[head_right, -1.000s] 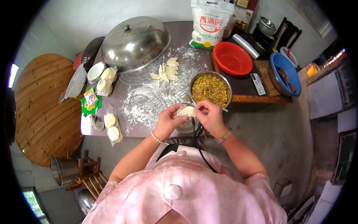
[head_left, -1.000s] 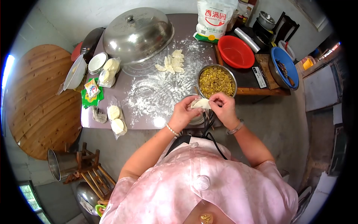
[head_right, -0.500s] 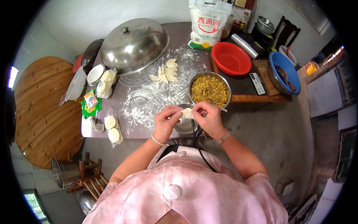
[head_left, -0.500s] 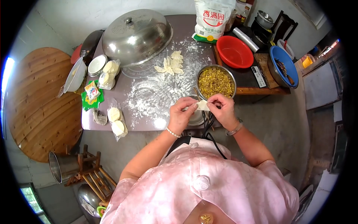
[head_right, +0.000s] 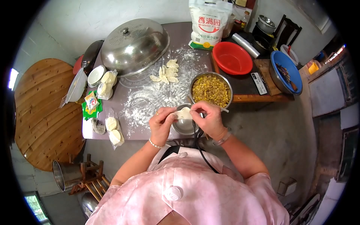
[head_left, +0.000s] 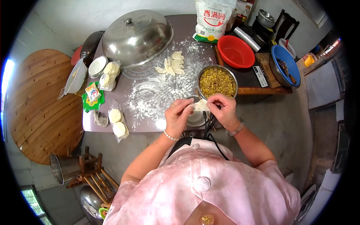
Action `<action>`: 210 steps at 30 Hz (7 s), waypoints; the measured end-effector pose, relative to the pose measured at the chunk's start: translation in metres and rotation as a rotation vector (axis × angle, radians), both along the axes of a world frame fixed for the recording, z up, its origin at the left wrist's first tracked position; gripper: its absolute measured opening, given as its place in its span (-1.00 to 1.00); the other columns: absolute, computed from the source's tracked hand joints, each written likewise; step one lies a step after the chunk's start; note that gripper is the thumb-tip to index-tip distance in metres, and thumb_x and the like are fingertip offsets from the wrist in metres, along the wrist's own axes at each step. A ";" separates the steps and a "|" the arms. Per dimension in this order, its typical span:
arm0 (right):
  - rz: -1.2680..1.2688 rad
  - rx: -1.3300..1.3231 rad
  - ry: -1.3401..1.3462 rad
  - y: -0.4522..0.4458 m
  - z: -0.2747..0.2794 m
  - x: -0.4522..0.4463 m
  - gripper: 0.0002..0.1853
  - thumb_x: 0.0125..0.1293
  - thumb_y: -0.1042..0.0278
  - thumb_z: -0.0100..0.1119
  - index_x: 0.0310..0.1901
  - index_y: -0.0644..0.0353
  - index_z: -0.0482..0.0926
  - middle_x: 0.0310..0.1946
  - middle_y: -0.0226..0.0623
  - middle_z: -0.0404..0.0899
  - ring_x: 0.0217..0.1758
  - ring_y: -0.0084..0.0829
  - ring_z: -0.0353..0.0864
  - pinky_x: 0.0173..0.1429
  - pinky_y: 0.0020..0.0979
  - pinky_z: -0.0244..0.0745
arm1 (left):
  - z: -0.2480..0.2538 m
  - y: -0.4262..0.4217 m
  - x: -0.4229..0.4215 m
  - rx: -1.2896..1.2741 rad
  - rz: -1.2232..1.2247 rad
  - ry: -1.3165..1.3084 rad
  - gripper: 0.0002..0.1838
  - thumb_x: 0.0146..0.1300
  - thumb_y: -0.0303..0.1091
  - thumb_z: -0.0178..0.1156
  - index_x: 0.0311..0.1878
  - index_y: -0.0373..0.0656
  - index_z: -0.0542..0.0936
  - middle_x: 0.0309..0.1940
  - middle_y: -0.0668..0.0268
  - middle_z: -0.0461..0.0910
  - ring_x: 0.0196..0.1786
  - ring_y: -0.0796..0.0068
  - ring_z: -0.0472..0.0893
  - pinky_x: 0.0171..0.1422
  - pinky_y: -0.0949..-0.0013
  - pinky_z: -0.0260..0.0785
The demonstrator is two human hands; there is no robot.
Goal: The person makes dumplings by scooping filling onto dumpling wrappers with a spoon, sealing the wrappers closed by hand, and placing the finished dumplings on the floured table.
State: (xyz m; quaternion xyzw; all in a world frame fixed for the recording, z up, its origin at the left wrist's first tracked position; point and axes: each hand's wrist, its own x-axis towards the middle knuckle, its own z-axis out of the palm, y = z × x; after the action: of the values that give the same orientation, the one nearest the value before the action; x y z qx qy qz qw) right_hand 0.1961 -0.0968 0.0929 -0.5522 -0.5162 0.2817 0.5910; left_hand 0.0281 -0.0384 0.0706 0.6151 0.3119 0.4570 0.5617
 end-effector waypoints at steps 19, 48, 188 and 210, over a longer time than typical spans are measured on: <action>0.043 0.049 -0.058 0.002 0.012 -0.005 -0.93 0.03 0.64 0.19 -0.43 0.29 0.53 -0.52 -0.38 0.56 -0.48 -0.63 0.52 -0.38 -0.59 0.41 | 0.010 -0.006 -0.007 -0.169 -0.092 -0.106 -0.58 0.12 -0.50 0.26 0.08 -0.28 0.47 -0.10 0.29 0.44 -0.18 0.60 0.51 -0.18 0.55 0.45; 0.222 -0.178 0.158 -0.006 0.008 -0.004 -0.74 0.07 0.56 0.26 -0.16 0.37 0.55 -0.25 -0.34 0.54 -0.29 -0.62 0.53 -0.25 -0.64 0.44 | 0.004 -0.006 -0.001 -0.269 -0.037 -0.223 -0.79 0.13 -0.59 0.22 -0.14 -0.30 0.54 -0.20 0.26 0.57 -0.22 0.53 0.56 -0.17 0.50 0.48; 0.001 -0.004 -0.249 -0.008 0.018 -0.019 -0.93 0.03 0.59 0.22 -0.40 0.32 0.56 -0.39 -0.26 0.53 -0.34 -0.45 0.55 -0.23 -0.52 0.42 | 0.024 -0.019 0.007 -0.004 -0.041 0.143 -0.88 0.05 -0.58 0.23 -0.30 -0.28 0.57 -0.37 0.41 0.50 -0.40 0.74 0.45 -0.37 0.66 0.29; 0.106 -0.260 0.376 -0.002 -0.001 -0.003 -0.89 0.16 0.54 0.20 -0.27 0.35 0.57 -0.43 -0.36 0.59 -0.44 -0.67 0.54 -0.40 -0.65 0.45 | 0.000 0.006 0.004 -0.917 -0.260 -0.547 -0.72 0.30 -0.44 -0.11 0.04 -0.31 0.37 -0.09 0.05 0.53 -0.03 0.24 0.56 0.06 0.32 0.46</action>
State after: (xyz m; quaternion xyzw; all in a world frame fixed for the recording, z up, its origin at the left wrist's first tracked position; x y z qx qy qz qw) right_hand 0.1927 -0.0992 0.0917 -0.5336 -0.3848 0.4744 0.5850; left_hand 0.0317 -0.0327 0.0711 0.1995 0.2432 0.3444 0.8845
